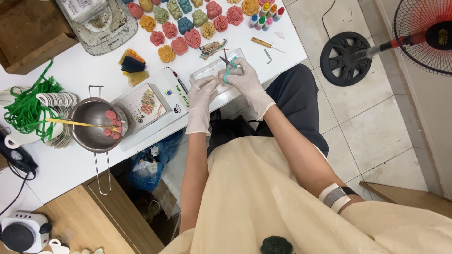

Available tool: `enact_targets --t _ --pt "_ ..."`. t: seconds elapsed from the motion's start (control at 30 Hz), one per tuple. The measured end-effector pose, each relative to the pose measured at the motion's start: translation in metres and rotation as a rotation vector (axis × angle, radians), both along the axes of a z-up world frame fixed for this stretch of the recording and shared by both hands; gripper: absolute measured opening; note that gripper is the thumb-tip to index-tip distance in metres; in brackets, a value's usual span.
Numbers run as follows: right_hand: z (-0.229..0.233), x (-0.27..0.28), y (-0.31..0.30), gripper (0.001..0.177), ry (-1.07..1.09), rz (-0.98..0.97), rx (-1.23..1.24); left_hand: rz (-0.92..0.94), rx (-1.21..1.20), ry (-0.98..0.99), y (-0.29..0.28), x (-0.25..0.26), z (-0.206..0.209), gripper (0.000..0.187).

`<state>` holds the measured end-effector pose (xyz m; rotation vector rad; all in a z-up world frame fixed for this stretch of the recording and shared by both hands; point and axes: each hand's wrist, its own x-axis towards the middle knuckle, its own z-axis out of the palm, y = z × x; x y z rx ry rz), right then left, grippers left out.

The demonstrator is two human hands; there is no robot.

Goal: The person is cleaning small flower-shaped candle molds using a pair of scissors to scrape off excess wax.

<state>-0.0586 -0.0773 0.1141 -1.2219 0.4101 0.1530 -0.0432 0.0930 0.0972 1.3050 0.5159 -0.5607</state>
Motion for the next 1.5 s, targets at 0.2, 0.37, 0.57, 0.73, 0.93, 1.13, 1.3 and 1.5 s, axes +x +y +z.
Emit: enact_targets --t 0.2,0.37,0.57,0.73,0.93,1.13,1.3,1.5 --pt "-0.008 0.012 -0.002 0.032 0.002 0.028 -0.043 -0.041 -0.038 -0.077 -0.002 -0.007 -0.009 0.015" --pt "0.007 0.016 -0.005 0.032 0.006 0.048 -0.173 -0.017 -0.064 -0.122 -0.004 -0.007 -0.018 0.016" --pt "0.018 0.025 -0.004 0.032 -0.01 0.091 -0.203 0.008 -0.036 -0.07 -0.006 -0.006 -0.012 0.022" --pt "0.052 0.048 0.019 0.03 -0.082 0.161 -0.226 0.132 -0.087 0.0 -0.009 -0.008 -0.049 0.028" --pt "0.087 0.069 0.102 0.027 -0.217 0.52 -0.349 0.086 -0.103 -0.088 -0.048 0.004 -0.172 0.039" --pt "0.091 0.083 0.165 0.03 -0.176 0.701 -0.476 0.506 -0.898 -0.449 -0.028 0.0 -0.132 0.046" --pt "0.074 0.09 0.181 0.034 -0.265 0.721 -0.459 0.431 -0.655 -0.348 -0.012 -0.01 -0.109 0.04" --pt "0.113 0.082 0.195 0.042 -0.132 0.672 -0.67 0.3 -0.36 -0.23 -0.005 -0.009 -0.114 0.033"
